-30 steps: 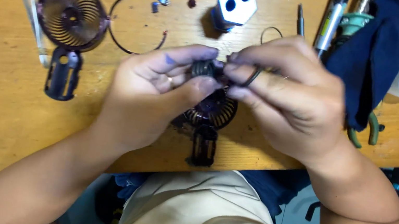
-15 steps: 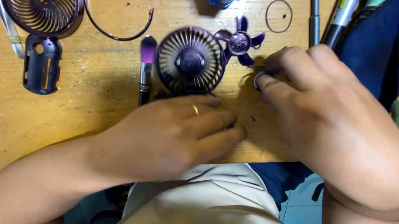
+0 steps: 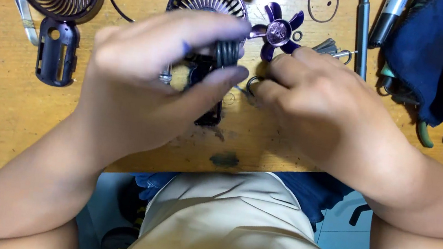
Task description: Disassembling and reassembling a small portable fan to inspect and fix internal components
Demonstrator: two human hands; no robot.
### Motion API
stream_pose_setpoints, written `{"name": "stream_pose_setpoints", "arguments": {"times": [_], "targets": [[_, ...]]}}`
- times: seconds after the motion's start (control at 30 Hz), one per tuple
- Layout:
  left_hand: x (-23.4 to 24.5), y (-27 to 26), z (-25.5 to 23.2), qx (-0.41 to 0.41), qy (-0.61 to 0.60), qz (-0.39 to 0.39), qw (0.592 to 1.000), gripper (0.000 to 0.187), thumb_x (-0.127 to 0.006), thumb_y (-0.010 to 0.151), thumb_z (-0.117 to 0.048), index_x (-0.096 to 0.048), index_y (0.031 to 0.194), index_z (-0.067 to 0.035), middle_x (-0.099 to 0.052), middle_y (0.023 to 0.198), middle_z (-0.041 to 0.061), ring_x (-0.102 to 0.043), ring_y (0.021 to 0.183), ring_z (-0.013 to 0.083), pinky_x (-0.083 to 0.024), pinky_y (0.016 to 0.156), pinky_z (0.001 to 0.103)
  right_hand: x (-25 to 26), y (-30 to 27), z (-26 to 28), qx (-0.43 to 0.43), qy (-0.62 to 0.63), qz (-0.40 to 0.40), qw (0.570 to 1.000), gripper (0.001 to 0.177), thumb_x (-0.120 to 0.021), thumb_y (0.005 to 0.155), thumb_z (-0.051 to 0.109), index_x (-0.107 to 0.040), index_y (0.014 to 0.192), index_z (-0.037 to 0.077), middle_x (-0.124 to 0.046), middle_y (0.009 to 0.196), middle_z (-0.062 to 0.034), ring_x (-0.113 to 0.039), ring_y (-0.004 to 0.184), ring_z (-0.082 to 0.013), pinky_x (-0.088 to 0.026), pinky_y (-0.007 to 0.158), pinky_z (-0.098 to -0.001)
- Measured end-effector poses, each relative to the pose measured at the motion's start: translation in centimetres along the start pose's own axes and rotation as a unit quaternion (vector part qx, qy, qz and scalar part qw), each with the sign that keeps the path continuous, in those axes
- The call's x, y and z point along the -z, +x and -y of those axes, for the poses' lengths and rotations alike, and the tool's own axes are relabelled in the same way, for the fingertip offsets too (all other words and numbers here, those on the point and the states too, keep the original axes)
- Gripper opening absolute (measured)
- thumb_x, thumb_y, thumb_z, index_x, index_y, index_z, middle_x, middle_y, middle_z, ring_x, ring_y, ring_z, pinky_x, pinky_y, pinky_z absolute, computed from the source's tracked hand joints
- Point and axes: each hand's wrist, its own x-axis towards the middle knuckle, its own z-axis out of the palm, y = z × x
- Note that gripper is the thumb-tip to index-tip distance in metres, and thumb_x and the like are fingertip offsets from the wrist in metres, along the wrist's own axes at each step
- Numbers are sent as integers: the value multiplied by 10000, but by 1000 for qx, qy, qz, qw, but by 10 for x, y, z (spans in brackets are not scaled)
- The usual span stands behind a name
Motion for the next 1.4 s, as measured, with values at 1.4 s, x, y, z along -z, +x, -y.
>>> {"name": "stream_pose_setpoints", "arguments": {"times": [1.4], "targets": [[-32, -5, 19, 182, -488, 17, 853, 378, -805, 1109, 28, -663, 1458, 0, -789, 1380, 167, -817, 1281, 249, -713, 1210, 361, 67, -17, 9, -15, 193, -202, 960, 133, -873, 1201, -68, -823, 1236, -185, -724, 1176, -305, -722, 1054, -389, -548, 948, -453]]}}
